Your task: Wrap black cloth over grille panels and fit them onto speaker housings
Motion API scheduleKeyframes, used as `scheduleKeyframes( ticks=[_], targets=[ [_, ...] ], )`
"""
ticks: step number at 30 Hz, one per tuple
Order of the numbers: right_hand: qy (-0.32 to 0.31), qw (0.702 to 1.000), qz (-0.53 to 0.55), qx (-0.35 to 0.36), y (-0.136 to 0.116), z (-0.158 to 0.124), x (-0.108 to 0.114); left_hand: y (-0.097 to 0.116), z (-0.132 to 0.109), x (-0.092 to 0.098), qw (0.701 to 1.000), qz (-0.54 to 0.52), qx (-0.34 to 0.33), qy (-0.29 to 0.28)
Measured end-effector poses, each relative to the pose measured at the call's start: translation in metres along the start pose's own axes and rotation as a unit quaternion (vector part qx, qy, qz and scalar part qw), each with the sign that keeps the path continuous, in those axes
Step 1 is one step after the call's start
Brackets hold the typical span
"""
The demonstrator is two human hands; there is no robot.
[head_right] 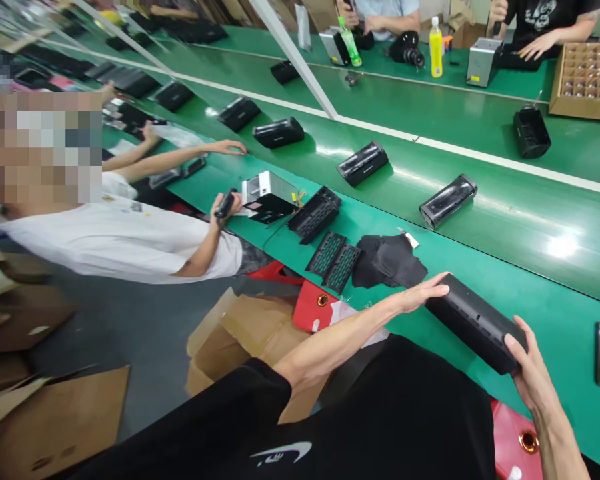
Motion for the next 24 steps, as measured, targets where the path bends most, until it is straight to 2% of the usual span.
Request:
scheduleKeyframes(
  ticks=[3,6,9,13,18,24],
  targets=[
    [0.003,0.999,0.022,-0.042,0.008,0.003,0.000,-0.008,0.004,-0.001,0.999,0.022,0.035,0.008],
    [0.024,0.999,0.017,-0.021,0.016,0.007,-0.002,-0.012,0.007,-0.006,0.995,0.046,0.028,0.079],
    [0.030,0.999,0.004,-0.038,0.024,0.013,-0.004,-0.015,0.008,-0.010,0.987,0.071,0.073,0.124],
    [0.017,0.993,0.008,-0.115,0.031,0.016,0.003,-0.016,0.005,-0.007,0.988,0.039,0.124,0.081],
    [-0.030,0.998,0.020,-0.055,0.038,0.009,0.008,-0.023,0.004,0.000,0.991,-0.019,0.128,0.041],
    [-0.005,0.998,0.031,-0.057,0.038,0.005,-0.001,-0.031,0.010,0.004,0.992,-0.011,0.114,0.058]
  ],
)
Point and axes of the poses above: each hand's wrist, its own z-axis towards the middle knuckle, its own x-axis out of the back of the hand, y = z × x, the point moved 1 cm from there along z, towards the middle knuckle
